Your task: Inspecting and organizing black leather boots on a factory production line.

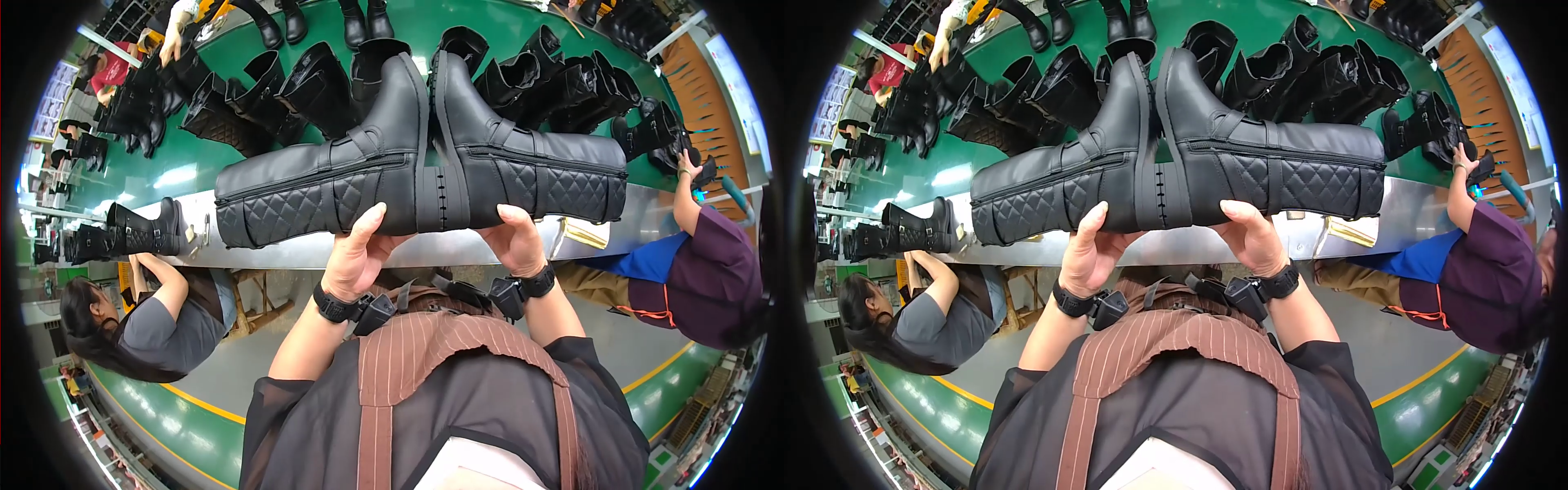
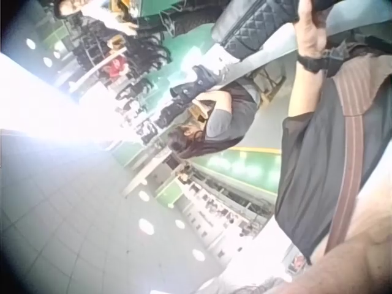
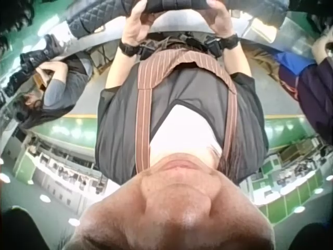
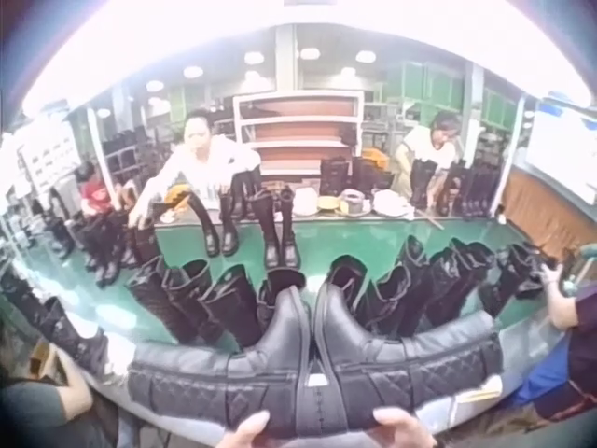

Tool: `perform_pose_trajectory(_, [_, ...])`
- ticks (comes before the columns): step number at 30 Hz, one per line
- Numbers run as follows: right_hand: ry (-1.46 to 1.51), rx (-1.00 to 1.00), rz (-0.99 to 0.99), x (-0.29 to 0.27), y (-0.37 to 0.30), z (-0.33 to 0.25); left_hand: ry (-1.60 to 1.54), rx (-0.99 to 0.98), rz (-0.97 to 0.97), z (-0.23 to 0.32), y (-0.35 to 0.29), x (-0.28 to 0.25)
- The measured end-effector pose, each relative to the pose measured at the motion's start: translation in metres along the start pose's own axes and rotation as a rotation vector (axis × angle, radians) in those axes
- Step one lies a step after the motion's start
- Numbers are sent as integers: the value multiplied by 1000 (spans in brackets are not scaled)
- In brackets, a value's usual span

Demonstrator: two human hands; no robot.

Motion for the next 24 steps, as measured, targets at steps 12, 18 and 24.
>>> perform_pose_trajectory(12, [-123,10,59,-22,-2,-6,37,17,-38,11,5,2])
perform_pose_trajectory(18, [-746,16,88,35,-1,-26,646,228,15,11,4,10])
perform_pose_trajectory(24, [-321,-27,150,46,6,-18,748,219,43,9,19,14])
Point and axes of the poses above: each hand's wrist, its own y-axis towards the middle knuckle, its own x-axis out of the palm, z = x × y, the point moved 3 cm from there along y, towards the middle knuckle, and after that the axes turned 9 degrees about -z, right-handed, at the moved point
